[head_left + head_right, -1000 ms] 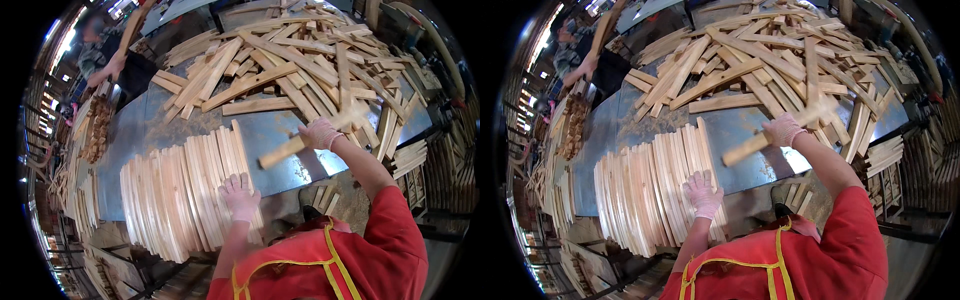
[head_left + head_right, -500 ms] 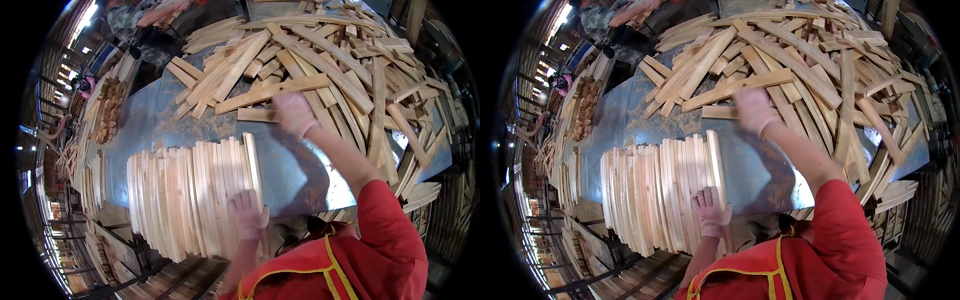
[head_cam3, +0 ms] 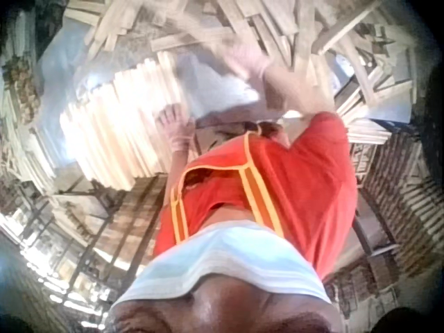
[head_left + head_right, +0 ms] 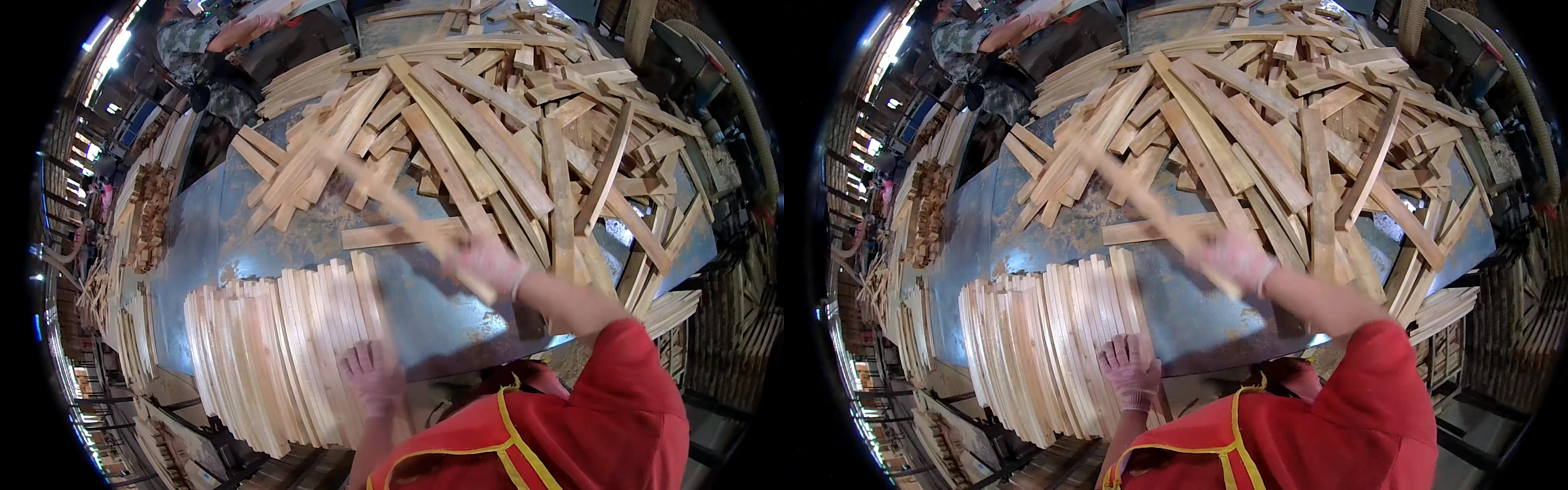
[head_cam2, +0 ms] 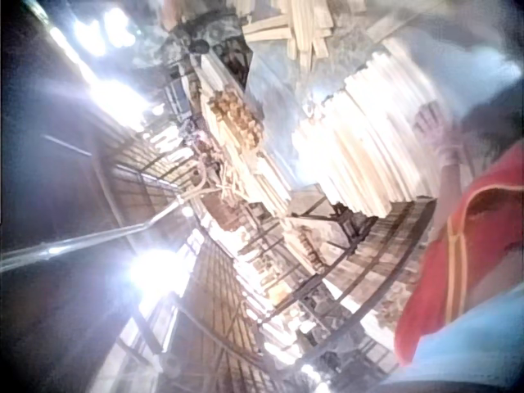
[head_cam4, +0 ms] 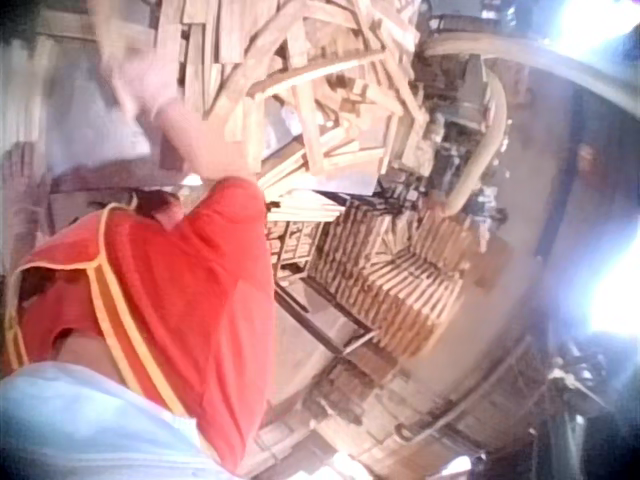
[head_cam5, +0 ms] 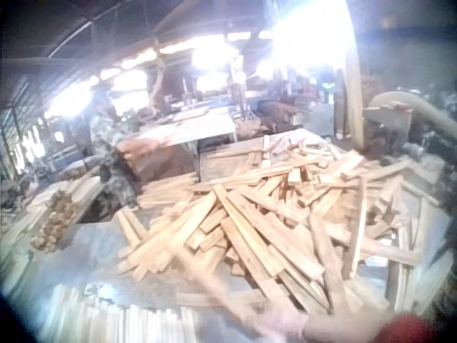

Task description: The person repeatedly picks up thin wooden planks from a pile on a metal table and stacks them vertically in a neat row. They handle the planks one by one, aligning them carefully to form a growing stack.

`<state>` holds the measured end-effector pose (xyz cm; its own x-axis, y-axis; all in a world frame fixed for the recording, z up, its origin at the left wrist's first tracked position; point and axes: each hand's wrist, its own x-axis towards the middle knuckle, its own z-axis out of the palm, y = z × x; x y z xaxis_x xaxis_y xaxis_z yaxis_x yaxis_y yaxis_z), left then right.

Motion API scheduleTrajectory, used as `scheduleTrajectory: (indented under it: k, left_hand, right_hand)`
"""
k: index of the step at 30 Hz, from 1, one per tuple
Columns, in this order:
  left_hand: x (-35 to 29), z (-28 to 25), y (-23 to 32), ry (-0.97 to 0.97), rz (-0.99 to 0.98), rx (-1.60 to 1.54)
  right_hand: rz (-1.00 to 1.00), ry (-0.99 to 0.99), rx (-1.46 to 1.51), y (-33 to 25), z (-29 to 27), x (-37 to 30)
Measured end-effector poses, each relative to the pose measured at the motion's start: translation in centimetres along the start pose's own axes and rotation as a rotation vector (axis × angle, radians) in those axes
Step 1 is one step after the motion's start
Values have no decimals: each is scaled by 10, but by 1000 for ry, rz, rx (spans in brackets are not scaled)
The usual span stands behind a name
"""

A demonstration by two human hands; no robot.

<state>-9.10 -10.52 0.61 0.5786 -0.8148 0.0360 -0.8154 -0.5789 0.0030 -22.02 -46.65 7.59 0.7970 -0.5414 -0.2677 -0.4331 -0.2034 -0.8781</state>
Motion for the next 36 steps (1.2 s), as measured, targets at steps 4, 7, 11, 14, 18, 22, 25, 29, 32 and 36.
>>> scheduleTrajectory:
  k: [4,7,11,14,18,22,25,29,32,36]
  left_hand:
    - [-4,-4,3,-5,9,50]
    - [-2,-1,-1,16,46,16]
    - [-2,-21,2,-133,-26,7]
    - [-6,-20,5,-122,2,27]
    - [-17,-8,-4,-101,-18,53]
    - [-17,5,-9,-36,48,-11]
    - [-10,8,-5,-80,19,-150]
    - [-14,20,-4,-97,55,-36]
    - [-12,6,1,-130,56,12]
    - [-12,5,10,-95,78,69]
  right_hand:
    - [-538,278,775,-71,-163,99]
    - [-299,602,507,-49,-227,129]
    - [-23,737,-707,39,-121,89]
    - [103,636,-624,51,-91,43]
    - [100,572,-29,26,10,-53]
    - [247,352,320,26,152,-151]
    - [115,84,158,41,249,-173]
    - [-34,-160,-212,3,199,-135]
    - [18,626,-560,28,62,-92]
    - [483,891,-717,93,-70,-92]
